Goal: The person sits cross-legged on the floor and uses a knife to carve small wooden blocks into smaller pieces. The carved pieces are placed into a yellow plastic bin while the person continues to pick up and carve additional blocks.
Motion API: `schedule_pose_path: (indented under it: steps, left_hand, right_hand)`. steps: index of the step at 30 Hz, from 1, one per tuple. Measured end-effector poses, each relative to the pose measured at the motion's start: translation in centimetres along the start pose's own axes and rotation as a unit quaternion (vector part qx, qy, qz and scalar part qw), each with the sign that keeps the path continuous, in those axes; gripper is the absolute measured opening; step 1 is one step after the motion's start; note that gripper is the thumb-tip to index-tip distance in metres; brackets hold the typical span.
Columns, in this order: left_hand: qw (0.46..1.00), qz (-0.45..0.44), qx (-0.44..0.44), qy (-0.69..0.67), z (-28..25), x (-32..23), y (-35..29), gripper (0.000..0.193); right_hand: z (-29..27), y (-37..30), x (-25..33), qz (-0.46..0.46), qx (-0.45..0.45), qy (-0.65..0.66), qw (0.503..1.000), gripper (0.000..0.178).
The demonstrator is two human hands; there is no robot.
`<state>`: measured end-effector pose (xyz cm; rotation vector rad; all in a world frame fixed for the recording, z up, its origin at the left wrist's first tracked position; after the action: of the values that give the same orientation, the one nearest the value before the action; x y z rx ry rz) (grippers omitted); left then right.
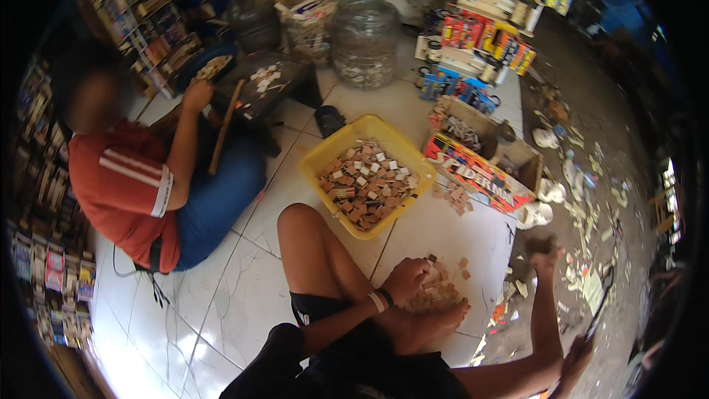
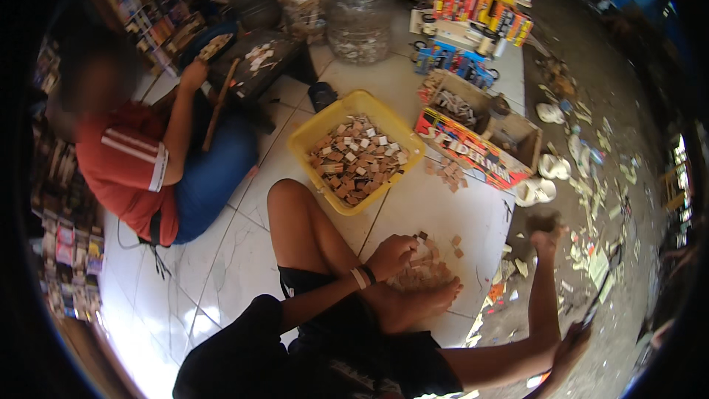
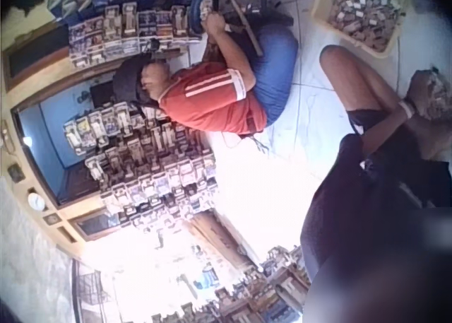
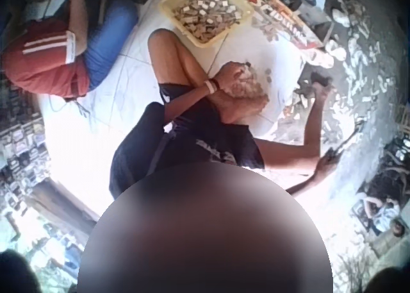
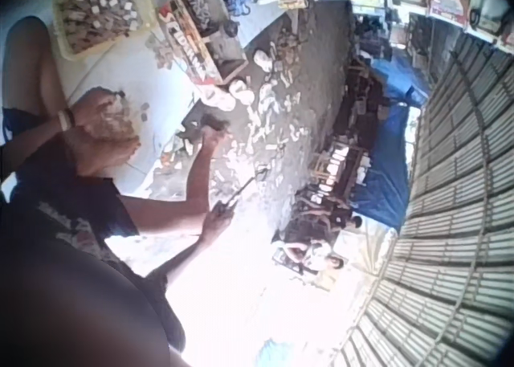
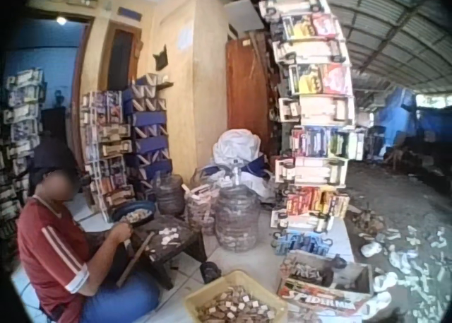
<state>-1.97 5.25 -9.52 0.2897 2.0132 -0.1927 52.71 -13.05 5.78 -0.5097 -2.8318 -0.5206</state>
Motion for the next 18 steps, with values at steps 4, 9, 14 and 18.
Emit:
schedule_pose_path:
  steps: [4, 9, 14, 18]
  left_hand:
    - [0.999, 0.003, -0.004, 0.039, 0.1, -0.2, -0.4, 0.018]
    - [0.964, 0.116, 0.009, 0.241, 2.1, 0.2, -2.3, 0.021]
    - [0.994, 0.090, 0.030, 0.045, 2.3, 3.2, -2.2, 0.013]
    - [0.994, 0.096, 0.006, 0.058, 1.4, 3.5, -0.3, 0.005]
  right_hand:
    - [-1.5, 5.3, -8.8, 0.101, 0.002, -0.104, 0.989, 0.054]
    - [6.3, 6.2, -15.2, 0.294, 0.299, 0.088, 0.904, 0.036]
    - [7.6, 3.7, -13.0, 0.323, 0.222, 0.499, 0.773, 0.033]
    - [0.7, 3.8, -6.4, 0.335, 0.221, 0.269, 0.876, 0.043]
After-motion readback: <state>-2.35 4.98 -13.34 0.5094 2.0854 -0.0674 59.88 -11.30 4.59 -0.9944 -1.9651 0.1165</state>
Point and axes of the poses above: each hand's wrist, its own y-axis towards the middle knuckle, its own z-axis out of the palm, x = y × z, the point moved 1 cm from there along y, towards the middle knuckle, and after that the axes turned 3 degrees about -z, right-handed, at the moved point
